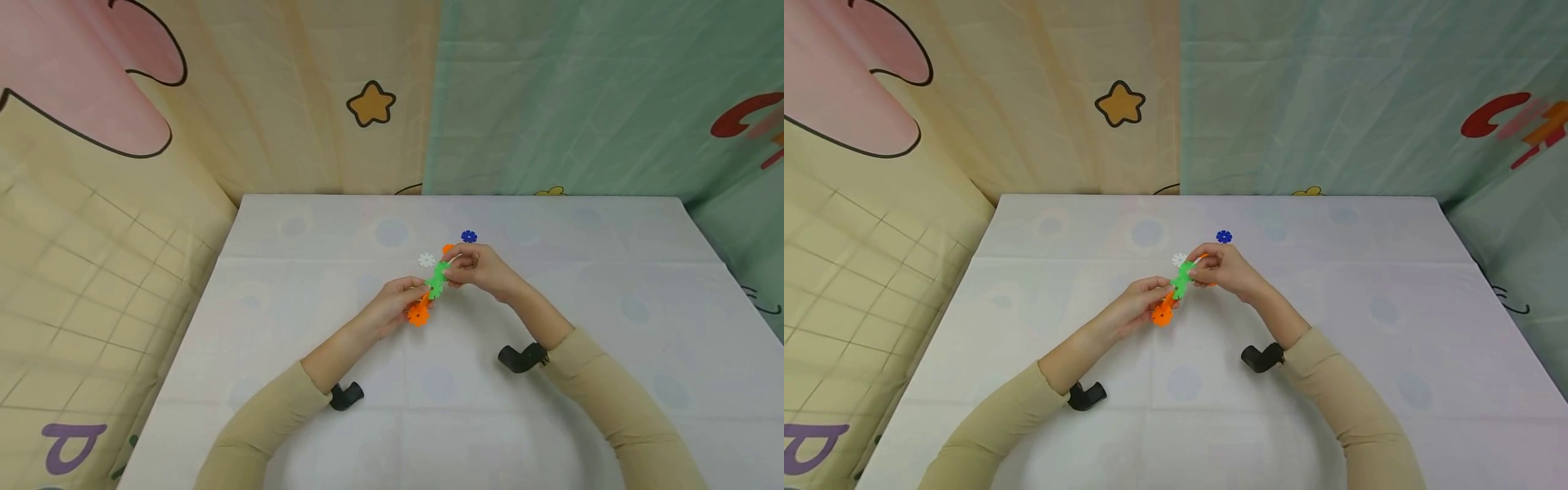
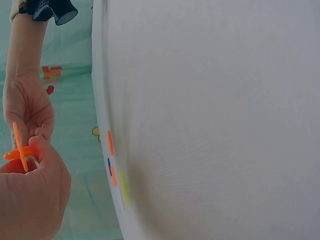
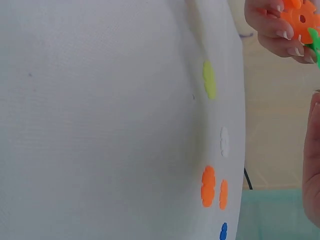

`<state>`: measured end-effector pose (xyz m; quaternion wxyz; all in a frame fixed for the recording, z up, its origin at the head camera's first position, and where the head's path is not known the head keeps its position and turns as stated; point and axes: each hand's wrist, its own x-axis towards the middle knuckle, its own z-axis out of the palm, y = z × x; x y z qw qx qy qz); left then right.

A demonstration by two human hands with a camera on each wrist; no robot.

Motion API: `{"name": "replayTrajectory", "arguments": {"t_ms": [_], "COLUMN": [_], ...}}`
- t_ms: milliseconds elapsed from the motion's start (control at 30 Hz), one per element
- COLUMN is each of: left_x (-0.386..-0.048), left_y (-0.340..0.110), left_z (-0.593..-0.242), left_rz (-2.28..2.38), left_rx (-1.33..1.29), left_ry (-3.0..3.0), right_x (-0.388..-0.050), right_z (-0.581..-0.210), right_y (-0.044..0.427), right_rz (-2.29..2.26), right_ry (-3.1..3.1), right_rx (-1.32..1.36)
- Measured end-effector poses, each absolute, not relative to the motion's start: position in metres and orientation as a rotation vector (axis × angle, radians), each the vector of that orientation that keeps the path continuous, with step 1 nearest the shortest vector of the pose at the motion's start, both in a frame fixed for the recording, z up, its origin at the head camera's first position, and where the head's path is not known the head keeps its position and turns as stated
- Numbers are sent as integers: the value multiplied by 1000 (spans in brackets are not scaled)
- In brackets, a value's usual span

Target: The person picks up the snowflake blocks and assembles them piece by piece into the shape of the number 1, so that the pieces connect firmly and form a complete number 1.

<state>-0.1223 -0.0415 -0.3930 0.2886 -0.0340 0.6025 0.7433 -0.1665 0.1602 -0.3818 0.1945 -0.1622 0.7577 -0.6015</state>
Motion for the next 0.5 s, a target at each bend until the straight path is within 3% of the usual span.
{"name": "replayTrajectory", "arguments": {"t_ms": [500], "left_x": [-118], "left_y": [-41], "left_z": [-390], "left_rz": [1960], "left_rx": [-88], "left_ry": [1642], "right_x": [-155], "right_z": [-383], "right_y": [151], "right_rz": [-1770], "right_ry": [2104], "right_rx": [-751]}}
